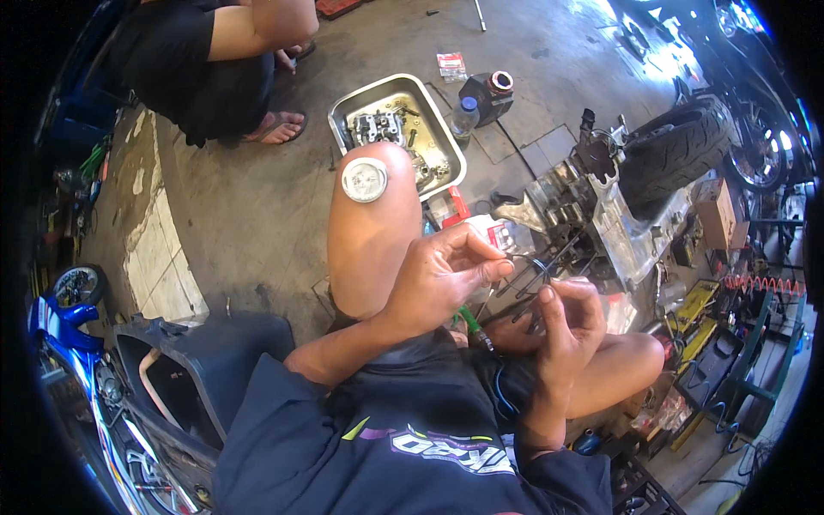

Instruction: The person cleans a motorcycle piston by hand, removes a plastic bottle cap, and then prepares and fits a piston ring onto the piston.

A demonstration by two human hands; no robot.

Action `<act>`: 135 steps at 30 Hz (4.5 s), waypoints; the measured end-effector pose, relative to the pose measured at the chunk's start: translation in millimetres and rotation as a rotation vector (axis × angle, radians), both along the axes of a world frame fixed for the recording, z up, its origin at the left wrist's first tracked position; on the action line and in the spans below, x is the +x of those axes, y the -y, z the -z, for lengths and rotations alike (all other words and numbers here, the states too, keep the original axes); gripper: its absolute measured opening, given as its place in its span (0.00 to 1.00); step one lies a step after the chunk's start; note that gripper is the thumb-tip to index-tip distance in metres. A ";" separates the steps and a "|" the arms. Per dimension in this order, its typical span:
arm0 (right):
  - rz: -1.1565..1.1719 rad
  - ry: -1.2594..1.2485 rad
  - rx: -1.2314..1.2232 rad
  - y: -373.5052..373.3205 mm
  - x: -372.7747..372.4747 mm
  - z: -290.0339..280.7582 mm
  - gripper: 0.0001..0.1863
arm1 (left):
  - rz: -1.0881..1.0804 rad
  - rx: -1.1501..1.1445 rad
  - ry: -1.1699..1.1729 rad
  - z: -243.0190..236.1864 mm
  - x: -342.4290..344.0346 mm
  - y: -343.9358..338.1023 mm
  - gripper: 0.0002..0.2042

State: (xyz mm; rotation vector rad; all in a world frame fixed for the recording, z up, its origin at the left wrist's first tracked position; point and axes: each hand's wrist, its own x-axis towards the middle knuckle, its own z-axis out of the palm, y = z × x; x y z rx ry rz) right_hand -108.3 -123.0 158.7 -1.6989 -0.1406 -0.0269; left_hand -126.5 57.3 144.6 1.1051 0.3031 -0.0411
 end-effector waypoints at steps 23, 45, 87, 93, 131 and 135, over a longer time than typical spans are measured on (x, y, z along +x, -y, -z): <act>0.087 0.452 -0.469 -50.0 13.2 4.5 0.11 | -0.316 0.567 0.322 23.9 -1.8 -7.3 0.07; 0.016 0.361 -0.360 -62.9 12.5 3.8 0.11 | -0.055 0.578 0.446 9.7 -21.3 -39.2 0.06; -0.403 -0.133 -0.154 -102.5 6.7 35.5 0.08 | -0.238 0.391 0.029 29.1 -63.2 -70.9 0.05; -0.383 -0.138 -0.230 -136.4 8.8 39.3 0.09 | -0.357 1.106 0.077 26.3 -60.3 -88.4 0.08; -0.524 -0.096 -0.047 -121.0 65.4 -22.5 0.27 | -0.415 0.649 0.429 -3.1 -32.7 -76.4 0.25; -0.507 -0.206 0.163 -104.3 63.5 -35.2 0.26 | -0.246 -0.004 0.448 -15.6 -10.0 -51.1 0.32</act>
